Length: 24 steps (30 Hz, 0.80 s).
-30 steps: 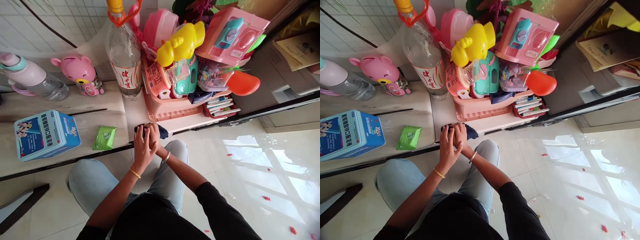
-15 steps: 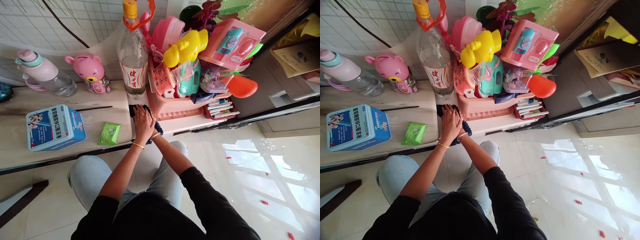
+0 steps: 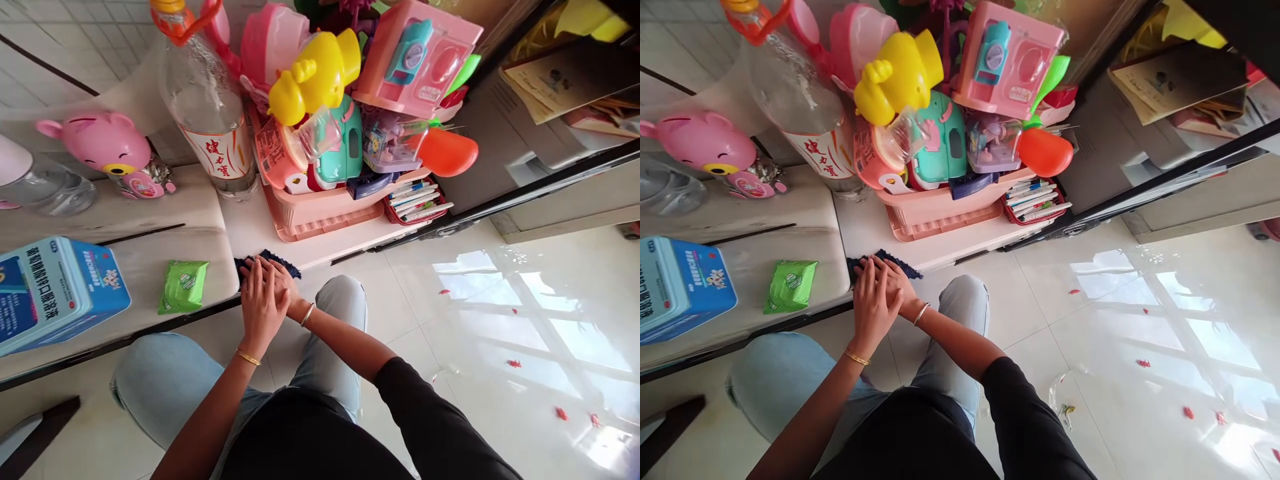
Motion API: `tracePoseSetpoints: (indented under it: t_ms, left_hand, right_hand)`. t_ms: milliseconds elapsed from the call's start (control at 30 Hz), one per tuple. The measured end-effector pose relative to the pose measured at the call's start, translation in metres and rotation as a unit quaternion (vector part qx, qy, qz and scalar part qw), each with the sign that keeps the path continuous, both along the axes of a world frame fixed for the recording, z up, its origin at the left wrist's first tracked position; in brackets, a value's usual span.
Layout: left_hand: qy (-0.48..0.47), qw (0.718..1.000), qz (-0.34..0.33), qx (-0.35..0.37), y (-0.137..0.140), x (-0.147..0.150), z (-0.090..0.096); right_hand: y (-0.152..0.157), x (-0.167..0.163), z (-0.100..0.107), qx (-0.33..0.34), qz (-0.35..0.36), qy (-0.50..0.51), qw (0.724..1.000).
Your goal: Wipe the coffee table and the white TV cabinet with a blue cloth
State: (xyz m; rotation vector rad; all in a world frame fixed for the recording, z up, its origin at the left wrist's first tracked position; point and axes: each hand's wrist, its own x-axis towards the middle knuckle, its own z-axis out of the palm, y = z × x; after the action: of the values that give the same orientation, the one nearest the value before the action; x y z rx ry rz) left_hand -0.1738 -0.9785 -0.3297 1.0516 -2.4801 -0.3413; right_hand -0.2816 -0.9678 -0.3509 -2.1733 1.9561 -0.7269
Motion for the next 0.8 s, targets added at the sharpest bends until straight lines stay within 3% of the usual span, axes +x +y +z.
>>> tracePoseSetpoints:
  t_ms: [100, 300, 500, 800]
  left_hand:
    - [0.016, 1.000, -0.022, -0.016, -0.002, -0.020, -0.008]
    - [-0.005, 0.992, -0.125, -0.025, -0.001, -0.091, -0.014]
    - [-0.019, 0.980, -0.191, -0.046, 0.007, -0.153, -0.019]
    - [-0.036, 0.954, -0.298, 0.004, 0.025, -0.266, -0.016]
  right_hand:
    - [0.005, -0.024, -0.012, -0.039, -0.010, -0.014, 0.999]
    - [0.026, -0.100, -0.033, -0.091, -0.087, -0.015, 0.992]
    - [0.049, -0.165, -0.048, -0.073, -0.144, 0.010, 0.987]
    - [0.085, -0.269, -0.073, -0.099, -0.258, 0.026, 0.961]
